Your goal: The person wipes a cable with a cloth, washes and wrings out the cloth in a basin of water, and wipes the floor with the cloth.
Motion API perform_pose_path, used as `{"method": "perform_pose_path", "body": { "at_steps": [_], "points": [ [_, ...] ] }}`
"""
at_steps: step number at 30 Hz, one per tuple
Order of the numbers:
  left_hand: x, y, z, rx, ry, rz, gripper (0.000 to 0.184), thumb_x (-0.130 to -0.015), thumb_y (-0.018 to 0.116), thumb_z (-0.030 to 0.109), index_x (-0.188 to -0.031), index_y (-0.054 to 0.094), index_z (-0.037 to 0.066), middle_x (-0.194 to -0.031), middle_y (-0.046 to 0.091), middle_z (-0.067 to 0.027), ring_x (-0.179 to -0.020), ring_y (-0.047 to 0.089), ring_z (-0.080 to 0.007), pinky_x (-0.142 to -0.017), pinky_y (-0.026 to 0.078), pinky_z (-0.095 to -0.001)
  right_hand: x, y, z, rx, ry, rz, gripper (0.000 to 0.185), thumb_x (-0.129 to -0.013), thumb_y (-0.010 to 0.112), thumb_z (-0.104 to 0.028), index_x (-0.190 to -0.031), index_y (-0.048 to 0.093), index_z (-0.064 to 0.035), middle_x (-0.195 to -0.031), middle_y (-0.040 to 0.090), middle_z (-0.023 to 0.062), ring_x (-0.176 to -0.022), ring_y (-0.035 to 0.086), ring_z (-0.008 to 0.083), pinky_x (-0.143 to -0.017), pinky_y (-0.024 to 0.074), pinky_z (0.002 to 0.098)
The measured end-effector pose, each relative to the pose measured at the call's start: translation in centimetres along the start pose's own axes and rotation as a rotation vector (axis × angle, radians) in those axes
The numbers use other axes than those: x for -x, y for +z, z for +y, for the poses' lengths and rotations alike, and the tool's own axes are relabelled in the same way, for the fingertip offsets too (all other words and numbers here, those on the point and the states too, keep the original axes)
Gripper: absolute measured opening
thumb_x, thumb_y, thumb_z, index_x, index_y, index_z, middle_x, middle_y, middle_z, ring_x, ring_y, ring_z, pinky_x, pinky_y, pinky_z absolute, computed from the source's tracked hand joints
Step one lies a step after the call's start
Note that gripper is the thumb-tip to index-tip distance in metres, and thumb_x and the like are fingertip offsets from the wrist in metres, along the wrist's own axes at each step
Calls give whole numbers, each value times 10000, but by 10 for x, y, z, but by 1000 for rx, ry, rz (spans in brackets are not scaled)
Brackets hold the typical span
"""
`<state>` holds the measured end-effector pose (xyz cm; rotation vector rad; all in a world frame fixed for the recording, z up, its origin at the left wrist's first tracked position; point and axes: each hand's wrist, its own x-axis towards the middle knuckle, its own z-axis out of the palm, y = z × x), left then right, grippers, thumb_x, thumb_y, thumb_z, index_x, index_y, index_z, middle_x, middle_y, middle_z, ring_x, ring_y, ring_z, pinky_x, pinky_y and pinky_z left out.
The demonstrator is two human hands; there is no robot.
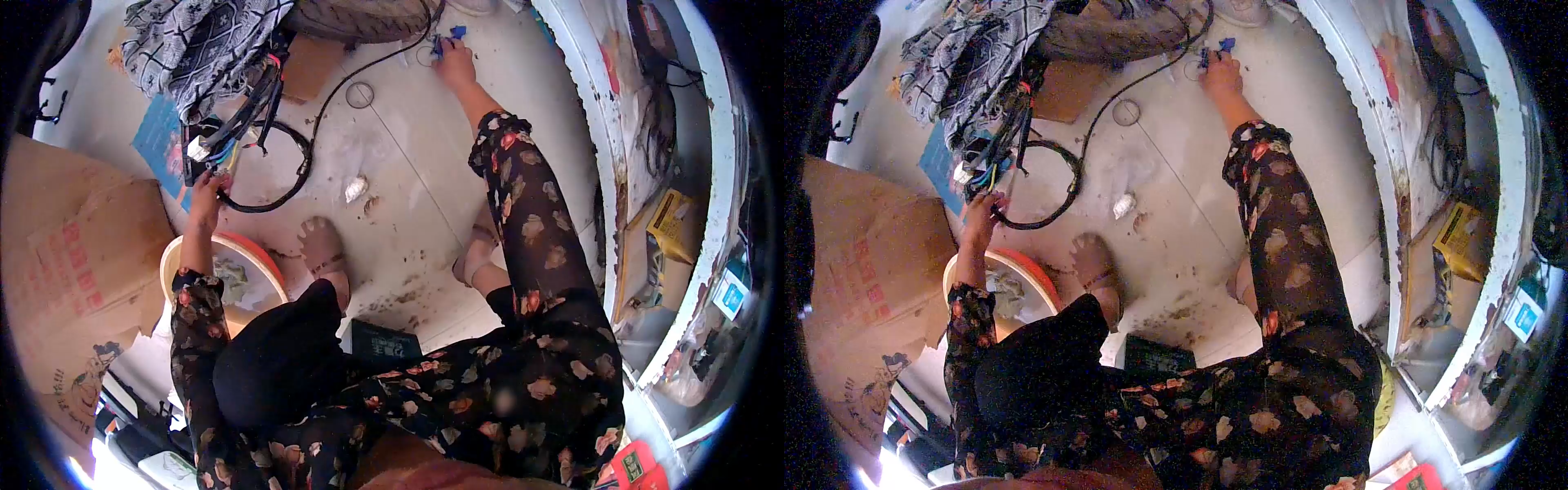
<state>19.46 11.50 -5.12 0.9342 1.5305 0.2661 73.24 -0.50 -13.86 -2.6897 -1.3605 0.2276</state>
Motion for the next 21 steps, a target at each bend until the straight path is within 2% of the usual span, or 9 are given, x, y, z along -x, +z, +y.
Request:
{"method": "perform_pose_path", "body": {
  "at_steps": [3,4,7,8,9,11,15,17,21],
  "points": [
    [-10,-6,-9,-59,58,114,383,-853,547,149,-1213,514,23,-1047,590,-71,-819,570,-130,-701,439,-270,32,3,7,-67,-36,-71,445,-786,633,-176,-1210,520,-104,-1166,558,156,-1005,571,286,-837,472,384],
    [-28,-17,-27,-145,182,135,396,-849,554,140,-1223,509,19,-1154,553,-109,-950,551,-177,-836,422,-316,39,8,15,-106,-56,-78,407,-791,626,-165,-1184,536,-108,-1117,584,151,-954,594,277,-813,479,374],
    [12,18,-2,-269,286,350,405,-834,562,111,-1223,508,14,-1184,548,-135,-1064,515,-215,-945,374,-346,67,0,29,-522,152,-261,331,-804,619,-153,-1120,557,-75,-887,611,89,-803,606,237,-737,482,336],
    [-3,12,-24,-310,577,375,368,-824,564,100,-1180,532,14,-1147,559,-129,-1057,529,-220,-936,388,-333,78,-5,33,-754,229,-357,290,-820,611,-151,-1094,561,-70,-869,600,67,-766,577,206,-702,469,317],
    [21,33,-9,-388,610,457,319,-823,546,73,-1136,548,11,-1099,576,-118,-1027,541,-199,-916,400,-320,85,-17,34,-985,310,-452,250,-835,603,-149,-1068,565,-66,-851,590,45,-729,548,175,-668,457,299],
    [42,62,-3,-212,663,297,254,-839,505,32,-1084,571,15,-1018,604,-93,-987,559,-180,-892,415,-304,92,-45,30,-1444,476,-628,174,-866,588,-144,-1016,572,-57,-814,569,0,-656,490,113,-599,432,261],
    [74,116,4,19,481,-349,216,-869,483,16,-1052,598,19,-972,638,-42,-958,576,-145,-841,437,-265,113,-89,-8,-1621,377,-774,179,-890,577,-165,-1024,550,-50,-850,592,24,-685,506,109,-608,439,268],
    [89,135,13,-22,342,-568,254,-906,500,99,-1142,578,47,-1078,619,-38,-1014,562,-148,-862,431,-274,121,-110,-38,-1681,345,-841,186,-897,572,-181,-1027,551,-50,-877,610,40,-723,547,126,-626,457,280],
    [113,151,36,71,278,-683,467,-926,490,322,-1318,431,76,-1317,471,-82,-1166,490,-206,-973,383,-371,132,-126,-82,-1686,192,-1019,244,-911,557,-239,-1065,583,-51,-966,639,61,-785,596,134,-657,482,290]
  ]
}}
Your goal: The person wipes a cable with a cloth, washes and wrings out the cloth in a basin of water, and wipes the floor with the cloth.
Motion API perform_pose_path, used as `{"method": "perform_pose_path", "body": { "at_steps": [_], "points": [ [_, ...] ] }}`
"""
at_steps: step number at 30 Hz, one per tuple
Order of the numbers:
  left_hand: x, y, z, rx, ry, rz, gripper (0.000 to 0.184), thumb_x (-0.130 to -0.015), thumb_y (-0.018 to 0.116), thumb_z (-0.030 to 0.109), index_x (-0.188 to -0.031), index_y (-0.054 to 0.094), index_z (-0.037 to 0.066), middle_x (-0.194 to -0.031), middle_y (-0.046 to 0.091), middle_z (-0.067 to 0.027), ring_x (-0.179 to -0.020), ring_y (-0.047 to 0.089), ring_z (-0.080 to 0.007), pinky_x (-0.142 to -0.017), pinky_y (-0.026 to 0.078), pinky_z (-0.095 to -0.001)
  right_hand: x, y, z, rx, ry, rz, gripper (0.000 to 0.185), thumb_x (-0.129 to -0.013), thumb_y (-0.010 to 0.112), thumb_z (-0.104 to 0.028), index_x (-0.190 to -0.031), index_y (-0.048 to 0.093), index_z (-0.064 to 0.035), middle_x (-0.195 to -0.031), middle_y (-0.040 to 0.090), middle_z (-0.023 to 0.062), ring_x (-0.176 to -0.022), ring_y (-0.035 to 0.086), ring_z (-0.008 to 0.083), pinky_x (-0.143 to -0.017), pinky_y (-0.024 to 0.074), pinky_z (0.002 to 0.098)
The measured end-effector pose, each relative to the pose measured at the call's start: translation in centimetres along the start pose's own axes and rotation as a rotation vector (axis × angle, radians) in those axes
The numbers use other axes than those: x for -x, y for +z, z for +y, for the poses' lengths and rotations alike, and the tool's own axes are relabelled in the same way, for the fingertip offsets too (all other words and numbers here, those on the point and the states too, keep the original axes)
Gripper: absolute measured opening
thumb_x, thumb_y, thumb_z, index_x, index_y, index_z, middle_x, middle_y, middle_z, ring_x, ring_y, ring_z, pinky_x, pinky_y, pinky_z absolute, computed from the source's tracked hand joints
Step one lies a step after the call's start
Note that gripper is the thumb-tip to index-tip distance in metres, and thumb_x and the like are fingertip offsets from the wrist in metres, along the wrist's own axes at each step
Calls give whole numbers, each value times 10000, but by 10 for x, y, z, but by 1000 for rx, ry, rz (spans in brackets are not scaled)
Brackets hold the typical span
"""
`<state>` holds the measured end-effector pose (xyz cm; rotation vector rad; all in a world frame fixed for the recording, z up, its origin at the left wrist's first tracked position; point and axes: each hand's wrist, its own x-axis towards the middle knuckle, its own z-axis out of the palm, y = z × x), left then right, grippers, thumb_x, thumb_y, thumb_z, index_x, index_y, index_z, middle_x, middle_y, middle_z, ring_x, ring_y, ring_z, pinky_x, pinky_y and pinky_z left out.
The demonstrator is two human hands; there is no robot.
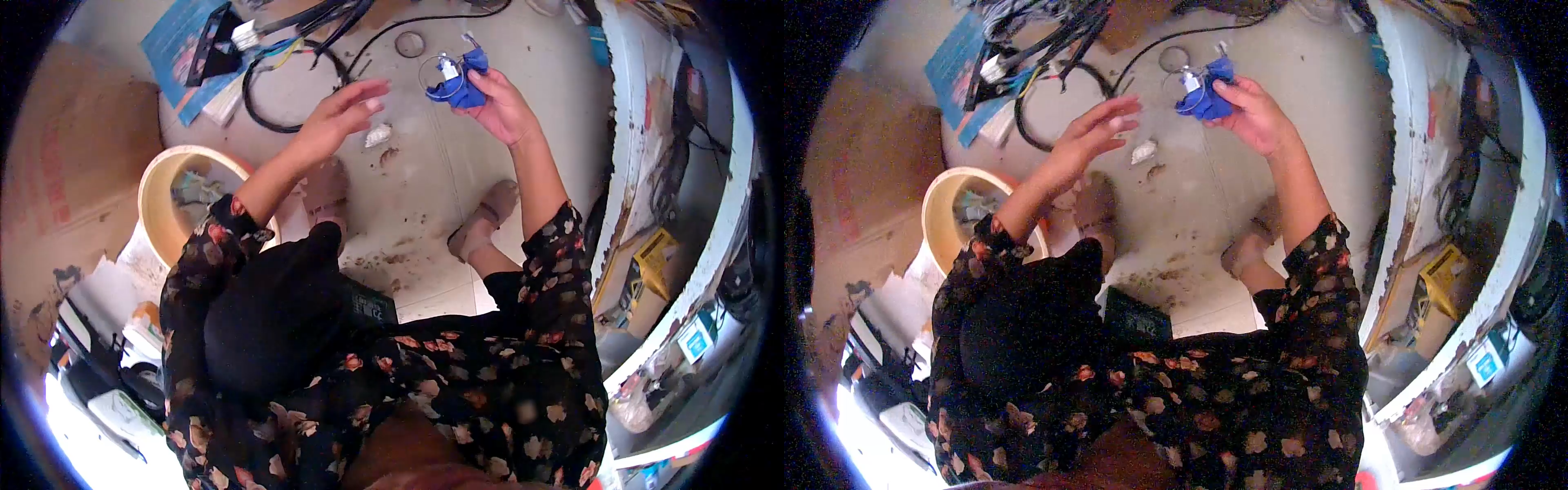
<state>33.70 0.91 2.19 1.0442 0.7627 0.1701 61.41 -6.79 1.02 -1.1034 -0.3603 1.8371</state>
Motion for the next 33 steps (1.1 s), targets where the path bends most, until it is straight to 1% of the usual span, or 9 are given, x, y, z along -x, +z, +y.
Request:
{"method": "perform_pose_path", "body": {
  "at_steps": [3,6,7,10,13,19,22,28,33],
  "points": [
    [0,3,8,222,-2,-7,565,-927,482,393,-1390,337,102,-1404,363,-77,-1215,436,-236,-972,387,-409,-6,32,2,32,43,-91,284,-917,546,-278,-1088,589,-56,-950,645,39,-822,606,122,-700,490,289],
    [0,0,15,308,-26,-82,550,-920,509,367,-1377,362,99,-1338,423,-76,-1166,471,-212,-937,428,-385,-10,56,5,205,58,-120,302,-919,543,-287,-1110,584,-56,-934,642,20,-802,591,102,-703,485,276],
    [-1,1,14,265,3,-20,475,-898,570,317,-1295,445,89,-1195,522,-56,-1070,528,-177,-877,472,-347,-10,67,7,325,25,-63,313,-922,537,-300,-1102,596,-51,-908,639,1,-785,571,83,-707,479,260],
    [-6,-6,0,212,-88,128,375,-875,619,273,-1178,508,83,-1065,580,-30,-987,567,-150,-838,489,-321,-15,68,15,528,-26,-51,303,-927,529,-290,-1082,611,-43,-894,638,-3,-769,556,76,-710,472,252],
    [-4,-10,-5,368,-62,176,305,-869,633,257,-1099,520,92,-998,596,-15,-944,587,-145,-822,496,-320,-12,72,11,580,-67,1,296,-928,529,-281,-1068,620,-37,-891,640,-2,-771,555,75,-712,470,250],
    [-1,-8,-2,453,-2,195,251,-892,600,242,-1080,519,96,-998,602,-35,-950,602,-165,-808,503,-324,-11,76,13,560,-250,125,281,-914,554,-254,-1066,620,-27,-879,643,13,-780,561,84,-759,458,251],
    [-1,-11,-4,451,77,156,232,-892,597,194,-1083,517,89,-978,608,-45,-924,614,-175,-789,510,-317,-9,74,12,460,-208,213,260,-903,566,-242,-1034,626,-26,-825,618,6,-752,538,77,-728,434,239],
    [6,-9,6,442,217,180,213,-860,628,105,-1045,531,66,-927,619,-36,-849,623,-142,-732,505,-257,-7,66,4,399,-338,237,209,-891,577,-229,-955,628,-36,-692,505,-32,-658,449,57,-627,365,214],
    [4,-19,-6,302,174,308,176,-878,611,148,-1026,543,81,-900,594,-19,-825,603,-143,-728,495,-265,-8,70,4,502,-423,335,180,-888,583,-206,-912,617,-31,-669,489,-34,-628,435,59,-606,364,205]
  ]
}}
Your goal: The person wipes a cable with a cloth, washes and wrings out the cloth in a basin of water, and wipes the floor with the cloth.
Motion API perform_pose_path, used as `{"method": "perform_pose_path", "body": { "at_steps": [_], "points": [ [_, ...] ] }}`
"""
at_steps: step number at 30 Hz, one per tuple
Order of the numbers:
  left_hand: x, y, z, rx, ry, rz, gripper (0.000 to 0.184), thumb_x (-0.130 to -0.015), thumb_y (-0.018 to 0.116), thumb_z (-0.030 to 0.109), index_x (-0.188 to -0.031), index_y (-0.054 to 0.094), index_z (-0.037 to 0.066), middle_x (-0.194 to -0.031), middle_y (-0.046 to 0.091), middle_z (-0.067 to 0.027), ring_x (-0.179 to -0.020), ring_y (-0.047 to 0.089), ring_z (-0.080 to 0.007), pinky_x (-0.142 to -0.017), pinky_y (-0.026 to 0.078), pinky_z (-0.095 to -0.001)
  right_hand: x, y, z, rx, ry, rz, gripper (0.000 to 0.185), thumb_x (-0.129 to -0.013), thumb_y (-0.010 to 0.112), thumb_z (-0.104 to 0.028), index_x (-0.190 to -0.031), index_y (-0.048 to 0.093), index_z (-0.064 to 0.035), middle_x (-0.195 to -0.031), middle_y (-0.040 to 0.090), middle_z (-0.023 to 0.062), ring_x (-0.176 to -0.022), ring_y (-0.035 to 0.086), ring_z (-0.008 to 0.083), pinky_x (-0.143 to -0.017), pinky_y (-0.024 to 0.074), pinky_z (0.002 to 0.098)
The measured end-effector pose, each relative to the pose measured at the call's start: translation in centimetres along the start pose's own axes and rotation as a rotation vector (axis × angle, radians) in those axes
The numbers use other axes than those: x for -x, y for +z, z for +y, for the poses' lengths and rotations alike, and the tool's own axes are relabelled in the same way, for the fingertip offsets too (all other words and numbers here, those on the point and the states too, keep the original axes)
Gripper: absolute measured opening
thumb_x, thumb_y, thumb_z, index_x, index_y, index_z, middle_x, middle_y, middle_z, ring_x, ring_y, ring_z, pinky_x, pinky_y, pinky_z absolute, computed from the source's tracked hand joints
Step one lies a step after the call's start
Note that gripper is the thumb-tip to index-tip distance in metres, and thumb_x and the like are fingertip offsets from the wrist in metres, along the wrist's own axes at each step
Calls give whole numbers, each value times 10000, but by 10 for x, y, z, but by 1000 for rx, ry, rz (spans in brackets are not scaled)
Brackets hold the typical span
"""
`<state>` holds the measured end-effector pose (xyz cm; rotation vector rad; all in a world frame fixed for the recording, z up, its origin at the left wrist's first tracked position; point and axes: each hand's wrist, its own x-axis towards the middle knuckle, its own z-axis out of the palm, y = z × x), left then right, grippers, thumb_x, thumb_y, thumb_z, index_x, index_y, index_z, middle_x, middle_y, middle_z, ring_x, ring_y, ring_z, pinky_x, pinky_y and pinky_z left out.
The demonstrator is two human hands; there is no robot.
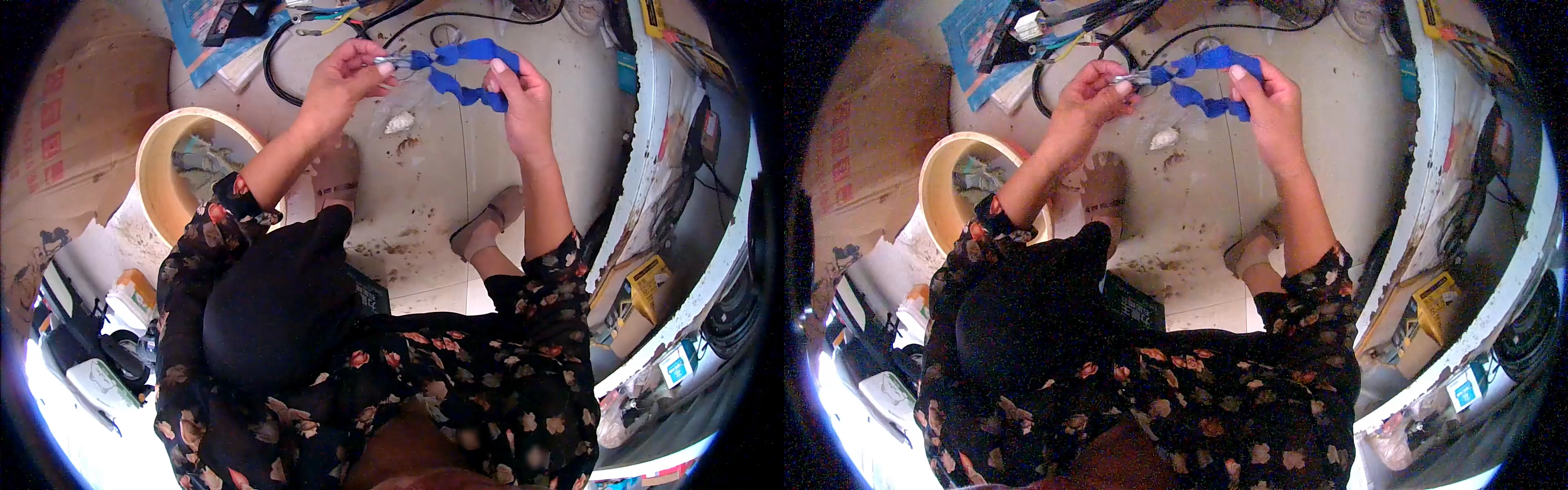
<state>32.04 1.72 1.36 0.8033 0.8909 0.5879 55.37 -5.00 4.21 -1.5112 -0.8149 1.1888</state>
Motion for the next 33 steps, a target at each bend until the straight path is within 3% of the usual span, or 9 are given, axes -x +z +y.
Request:
{"method": "perform_pose_path", "body": {
  "at_steps": [4,7,12,18,21,25,28,31,33],
  "points": [
    [-2,-17,-11,-89,-160,84,142,-882,614,209,-959,568,99,-851,585,10,-754,566,-94,-667,443,-221,-2,-4,17,-107,19,244,158,-892,578,-191,-872,602,-36,-670,492,-34,-620,434,55,-580,361,207],
    [2,-17,-10,11,-219,8,132,-886,611,223,-936,574,107,-824,584,21,-709,538,-69,-634,415,-205,-4,-4,30,-164,47,242,164,-900,563,-192,-873,593,-33,-711,515,-19,-677,462,72,-634,384,223],
    [4,-16,-11,73,-287,-85,155,-877,627,217,-969,581,101,-814,605,10,-707,548,-67,-630,428,-206,10,35,39,-127,200,46,241,-896,576,-240,-1003,583,-24,-845,613,5,-738,553,75,-653,468,238],
    [4,-22,-13,-26,-302,-138,198,-876,625,205,-1027,568,90,-851,621,0,-740,565,-79,-637,433,-205,30,72,57,-129,259,-304,185,-870,607,-157,-1005,553,-43,-878,615,8,-689,566,86,-598,476,237],
    [1,-26,-17,-203,-268,-101,271,-880,618,231,-1092,549,78,-875,618,-10,-786,574,-87,-637,442,-216,26,72,70,-122,270,-282,176,-840,631,-105,-977,542,-39,-872,616,18,-659,561,88,-571,472,236],
    [6,-14,-20,-353,-181,6,365,-885,608,289,-1160,530,62,-912,612,-15,-849,574,-86,-645,452,-238,23,82,71,126,128,-227,265,-831,631,-100,-1075,541,-48,-870,618,26,-692,562,86,-605,475,244],
    [1,-24,-26,7,-457,-27,362,-888,603,310,-1153,547,71,-924,608,-4,-837,565,-81,-657,451,-246,15,87,65,182,16,-293,396,-849,603,-90,-1234,513,-103,-879,611,17,-739,573,92,-642,473,244],
    [-7,-47,-26,-23,-350,72,337,-882,614,302,-1133,563,83,-913,604,8,-805,558,-78,-657,447,-243,-3,75,56,38,161,-254,430,-824,638,-106,-1237,520,-77,-941,644,52,-791,609,131,-714,505,274],
    [-11,-58,-18,7,-305,140,278,-882,615,293,-1077,579,98,-898,599,11,-773,552,-80,-641,444,-246,-15,60,69,136,100,-140,342,-841,622,-110,-1176,570,-62,-961,647,54,-797,610,128,-721,499,263]
  ]
}}
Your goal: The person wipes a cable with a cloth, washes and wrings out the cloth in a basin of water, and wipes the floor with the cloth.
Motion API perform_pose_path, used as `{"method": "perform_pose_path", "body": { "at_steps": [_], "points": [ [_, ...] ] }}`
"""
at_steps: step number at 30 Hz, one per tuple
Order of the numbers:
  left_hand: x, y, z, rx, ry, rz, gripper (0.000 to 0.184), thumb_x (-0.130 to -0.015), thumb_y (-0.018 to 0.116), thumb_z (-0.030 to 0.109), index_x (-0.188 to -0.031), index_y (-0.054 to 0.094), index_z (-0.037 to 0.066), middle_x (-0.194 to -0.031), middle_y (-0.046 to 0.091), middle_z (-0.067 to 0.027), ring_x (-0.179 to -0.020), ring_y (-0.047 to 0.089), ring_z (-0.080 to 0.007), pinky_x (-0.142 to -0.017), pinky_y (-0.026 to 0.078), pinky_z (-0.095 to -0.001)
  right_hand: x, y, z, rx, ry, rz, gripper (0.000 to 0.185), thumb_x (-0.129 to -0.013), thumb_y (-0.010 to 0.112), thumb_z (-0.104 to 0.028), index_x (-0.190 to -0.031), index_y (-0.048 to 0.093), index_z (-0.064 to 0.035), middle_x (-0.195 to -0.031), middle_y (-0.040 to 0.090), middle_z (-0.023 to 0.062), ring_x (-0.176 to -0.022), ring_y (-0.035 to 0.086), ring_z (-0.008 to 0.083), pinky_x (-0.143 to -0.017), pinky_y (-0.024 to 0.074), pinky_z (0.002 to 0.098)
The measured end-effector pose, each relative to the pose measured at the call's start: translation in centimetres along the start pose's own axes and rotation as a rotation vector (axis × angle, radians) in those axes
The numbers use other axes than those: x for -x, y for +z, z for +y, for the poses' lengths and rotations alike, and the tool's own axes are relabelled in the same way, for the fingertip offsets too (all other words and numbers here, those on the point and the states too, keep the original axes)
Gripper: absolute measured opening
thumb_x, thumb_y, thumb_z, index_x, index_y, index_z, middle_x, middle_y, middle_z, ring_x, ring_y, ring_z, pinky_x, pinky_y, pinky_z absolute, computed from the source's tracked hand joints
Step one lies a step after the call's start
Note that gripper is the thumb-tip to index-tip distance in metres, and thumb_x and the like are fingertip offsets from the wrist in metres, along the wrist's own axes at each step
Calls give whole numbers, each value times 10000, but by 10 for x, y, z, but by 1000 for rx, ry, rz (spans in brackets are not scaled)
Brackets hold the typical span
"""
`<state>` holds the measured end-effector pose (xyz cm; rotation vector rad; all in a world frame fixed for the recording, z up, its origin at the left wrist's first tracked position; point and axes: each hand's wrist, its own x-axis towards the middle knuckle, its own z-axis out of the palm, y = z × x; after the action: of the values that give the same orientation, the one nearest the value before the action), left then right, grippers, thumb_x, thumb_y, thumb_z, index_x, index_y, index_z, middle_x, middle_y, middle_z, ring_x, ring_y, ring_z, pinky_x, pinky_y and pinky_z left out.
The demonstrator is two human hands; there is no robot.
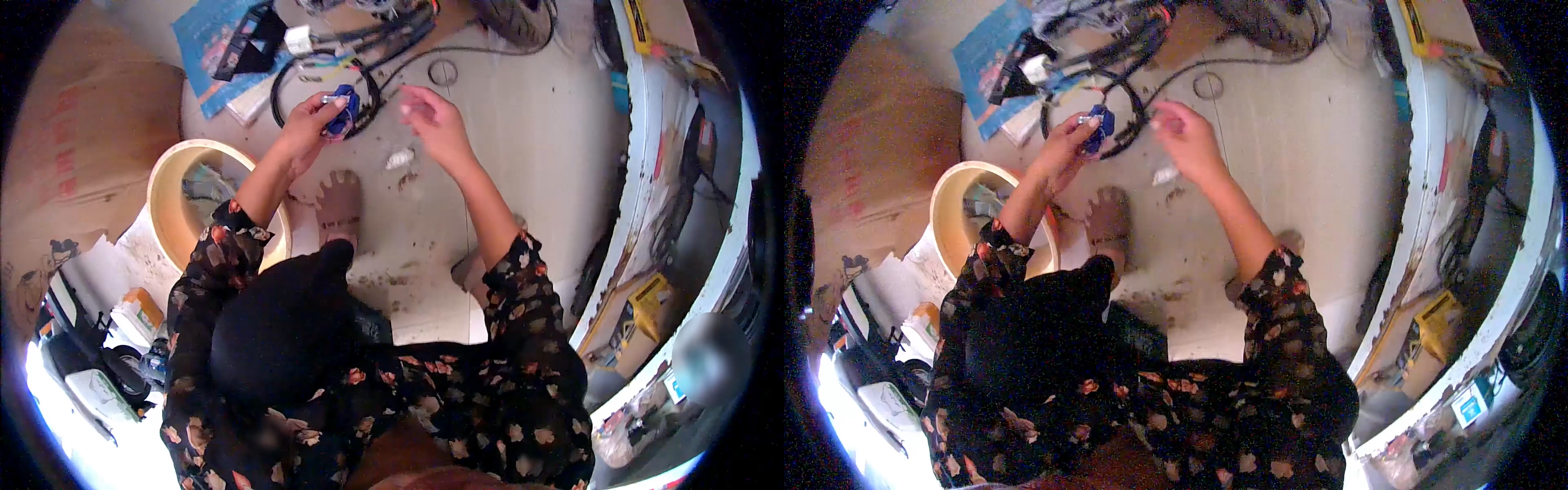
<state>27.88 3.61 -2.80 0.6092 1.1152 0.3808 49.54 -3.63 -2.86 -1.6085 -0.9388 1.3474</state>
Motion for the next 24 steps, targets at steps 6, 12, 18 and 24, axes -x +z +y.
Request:
{"method": "perform_pose_path", "body": {
  "at_steps": [6,12,18,24],
  "points": [
    [12,-42,58,124,304,468,257,-890,595,306,-1050,557,108,-885,590,15,-767,557,-93,-638,459,-276,0,-30,-11,66,-31,118,213,-885,565,-105,-1075,612,-22,-865,645,51,-733,597,109,-680,484,242],
    [32,-29,199,108,899,475,289,-897,584,253,-1076,533,30,-920,588,-40,-753,596,-125,-607,524,-283,6,-41,-7,84,63,74,202,-916,509,-107,-1076,610,-37,-839,621,27,-698,560,85,-611,448,213],
    [-69,-48,329,21,931,466,328,-814,625,269,-1032,628,24,-923,630,-115,-843,580,-208,-750,479,-387,8,-55,-8,131,92,97,199,-915,497,-96,-1067,612,-39,-824,614,27,-682,555,87,-592,443,215],
    [-100,-54,345,-334,903,475,407,-821,571,205,-1180,572,13,-1032,630,-135,-911,593,-237,-803,473,-316,7,-76,-5,172,74,124,227,-901,509,-95,-1103,598,-41,-852,609,24,-705,555,86,-604,450,225]
  ]
}}
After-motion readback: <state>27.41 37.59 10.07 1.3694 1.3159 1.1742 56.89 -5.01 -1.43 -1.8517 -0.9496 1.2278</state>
